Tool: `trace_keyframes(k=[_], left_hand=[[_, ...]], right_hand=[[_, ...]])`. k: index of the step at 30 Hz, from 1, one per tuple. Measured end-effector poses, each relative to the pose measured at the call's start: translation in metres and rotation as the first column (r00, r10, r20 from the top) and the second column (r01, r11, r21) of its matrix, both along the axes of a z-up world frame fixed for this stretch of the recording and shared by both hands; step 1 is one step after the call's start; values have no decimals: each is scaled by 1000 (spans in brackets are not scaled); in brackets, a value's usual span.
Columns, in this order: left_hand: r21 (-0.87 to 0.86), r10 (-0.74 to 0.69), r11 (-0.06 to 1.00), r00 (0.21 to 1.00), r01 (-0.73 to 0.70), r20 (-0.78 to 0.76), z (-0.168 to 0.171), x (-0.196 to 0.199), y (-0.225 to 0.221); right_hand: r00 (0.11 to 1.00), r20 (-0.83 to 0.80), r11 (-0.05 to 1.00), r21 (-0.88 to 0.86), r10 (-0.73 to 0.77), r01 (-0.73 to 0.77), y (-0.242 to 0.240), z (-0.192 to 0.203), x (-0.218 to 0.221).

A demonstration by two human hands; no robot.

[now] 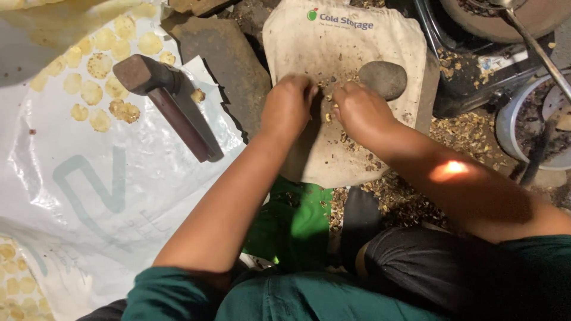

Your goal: Cracking and shelling nuts using a wooden mallet and a stone on the floor.

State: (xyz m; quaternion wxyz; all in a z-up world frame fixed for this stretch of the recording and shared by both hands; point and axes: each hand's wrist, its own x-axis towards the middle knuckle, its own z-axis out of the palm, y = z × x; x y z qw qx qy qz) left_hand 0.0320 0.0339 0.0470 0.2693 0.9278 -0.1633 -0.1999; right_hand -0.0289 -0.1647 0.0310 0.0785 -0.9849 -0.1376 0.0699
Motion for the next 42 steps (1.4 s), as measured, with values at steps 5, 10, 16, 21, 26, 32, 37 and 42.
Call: trace_keyframes(k=[5, 10, 16, 21, 26, 32, 37, 42], left_hand=[[-199, -101, 967, 955, 160, 279, -22, 6, -9], [25, -166, 985, 914, 168, 369, -10, -2, -7], [-448, 167, 835, 924, -319, -345, -60, -1, -11], [-368, -26, 368, 386, -854, -922, -19, -22, -18], [-387, -622, 147, 219, -910, -751, -3, -39, -10], [-558, -607, 268, 312, -786, -731, 12, -52, -6], [-723, -417, 644, 678, -250, -606, 32, -57, 12], [227, -377, 911, 918, 345, 119, 47, -27, 127]], right_hand=[[922, -319, 966, 62, -221, 253, 14, 46, 7], [878, -361, 889, 213, -315, 406, 5, 66, -11], [878, -355, 848, 305, -322, 434, 3, 94, -14], [824, -526, 638, 565, -211, 524, 24, 136, -19], [905, -241, 647, 636, -351, 420, 2, 135, -24], [995, 18, 808, 585, -103, 73, 7, 161, -39], [1000, 15, 879, 475, 21, -26, 14, 174, -52], [995, 1, 964, 248, -103, 100, 35, 251, -59]])
